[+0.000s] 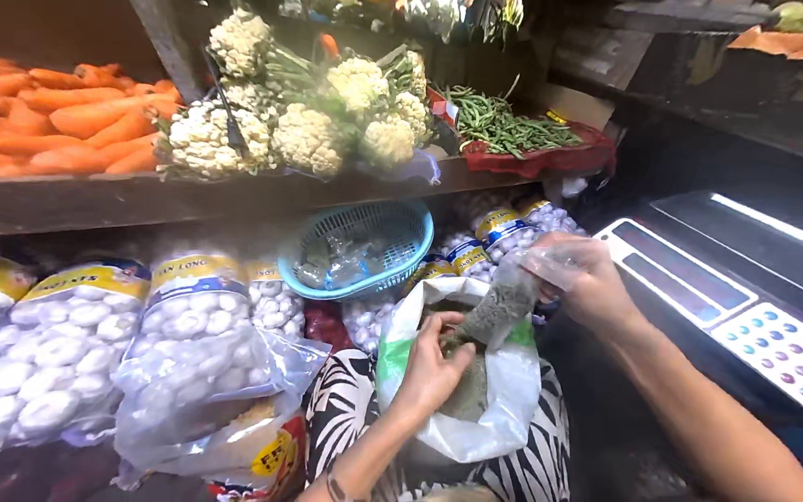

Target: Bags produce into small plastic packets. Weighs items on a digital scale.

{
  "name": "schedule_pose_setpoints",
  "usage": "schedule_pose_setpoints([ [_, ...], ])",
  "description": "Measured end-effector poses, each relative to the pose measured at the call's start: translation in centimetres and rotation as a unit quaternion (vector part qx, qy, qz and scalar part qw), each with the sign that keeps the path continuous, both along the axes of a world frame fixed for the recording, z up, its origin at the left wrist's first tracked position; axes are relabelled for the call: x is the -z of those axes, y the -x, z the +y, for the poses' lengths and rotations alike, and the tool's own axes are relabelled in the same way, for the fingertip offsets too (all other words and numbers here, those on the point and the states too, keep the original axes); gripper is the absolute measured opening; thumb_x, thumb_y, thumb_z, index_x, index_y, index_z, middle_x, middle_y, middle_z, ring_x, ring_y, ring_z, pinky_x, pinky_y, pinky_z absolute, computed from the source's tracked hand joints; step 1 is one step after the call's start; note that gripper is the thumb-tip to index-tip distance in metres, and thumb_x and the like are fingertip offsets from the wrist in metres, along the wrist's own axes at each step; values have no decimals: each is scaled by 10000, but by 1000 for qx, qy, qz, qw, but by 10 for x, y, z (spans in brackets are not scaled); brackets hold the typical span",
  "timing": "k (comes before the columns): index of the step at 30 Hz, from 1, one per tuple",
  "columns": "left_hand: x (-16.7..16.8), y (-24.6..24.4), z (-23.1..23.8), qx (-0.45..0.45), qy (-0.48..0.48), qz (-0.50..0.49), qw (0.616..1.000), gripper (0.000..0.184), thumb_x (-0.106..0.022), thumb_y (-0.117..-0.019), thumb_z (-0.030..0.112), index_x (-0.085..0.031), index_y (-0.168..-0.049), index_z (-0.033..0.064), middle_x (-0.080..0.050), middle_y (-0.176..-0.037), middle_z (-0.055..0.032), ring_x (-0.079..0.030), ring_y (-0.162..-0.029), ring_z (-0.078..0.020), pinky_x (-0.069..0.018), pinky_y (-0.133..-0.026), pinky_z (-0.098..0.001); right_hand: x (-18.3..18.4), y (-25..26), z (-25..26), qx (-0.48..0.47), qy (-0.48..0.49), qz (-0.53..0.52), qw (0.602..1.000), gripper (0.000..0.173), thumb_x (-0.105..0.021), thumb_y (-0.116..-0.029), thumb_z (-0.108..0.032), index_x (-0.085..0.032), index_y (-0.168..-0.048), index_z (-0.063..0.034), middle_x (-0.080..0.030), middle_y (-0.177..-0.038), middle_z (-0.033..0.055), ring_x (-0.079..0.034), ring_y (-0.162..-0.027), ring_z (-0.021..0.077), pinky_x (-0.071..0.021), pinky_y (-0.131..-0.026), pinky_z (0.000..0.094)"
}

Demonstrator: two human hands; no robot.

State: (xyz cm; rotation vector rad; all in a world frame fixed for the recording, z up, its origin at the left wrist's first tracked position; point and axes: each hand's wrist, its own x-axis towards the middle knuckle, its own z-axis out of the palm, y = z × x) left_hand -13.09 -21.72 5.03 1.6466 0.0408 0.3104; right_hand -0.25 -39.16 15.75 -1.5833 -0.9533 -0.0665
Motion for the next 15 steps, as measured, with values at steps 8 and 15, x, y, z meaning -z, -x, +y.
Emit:
schedule_pose_setpoints([
  [8, -35, -27, 14, 154, -106, -114, 976, 999, -882, -726, 282, -378, -1518, -58, -542, -1456, -206, -519, -1361, -249, -418, -1145, -418, -27, 21, 10, -128, -57, 90, 986, 153, -699, -876, -39, -751, -814, -168, -676, -714, -66, -537, -478, -15, -500, -455, 152],
  [15, -21, -24, 10, 420, 240, -1, 876, 302, -749, -806, 150, -695, -1098, 90, -745, -943, -25, -727, -826, -142, -618, -771, -324, -15, 25, 32, -121, -120, 160, 972, 218, -638, -896, 23, -749, -804, -140, -687, -686, -27, -534, -494, -16, -474, -479, 142],
])
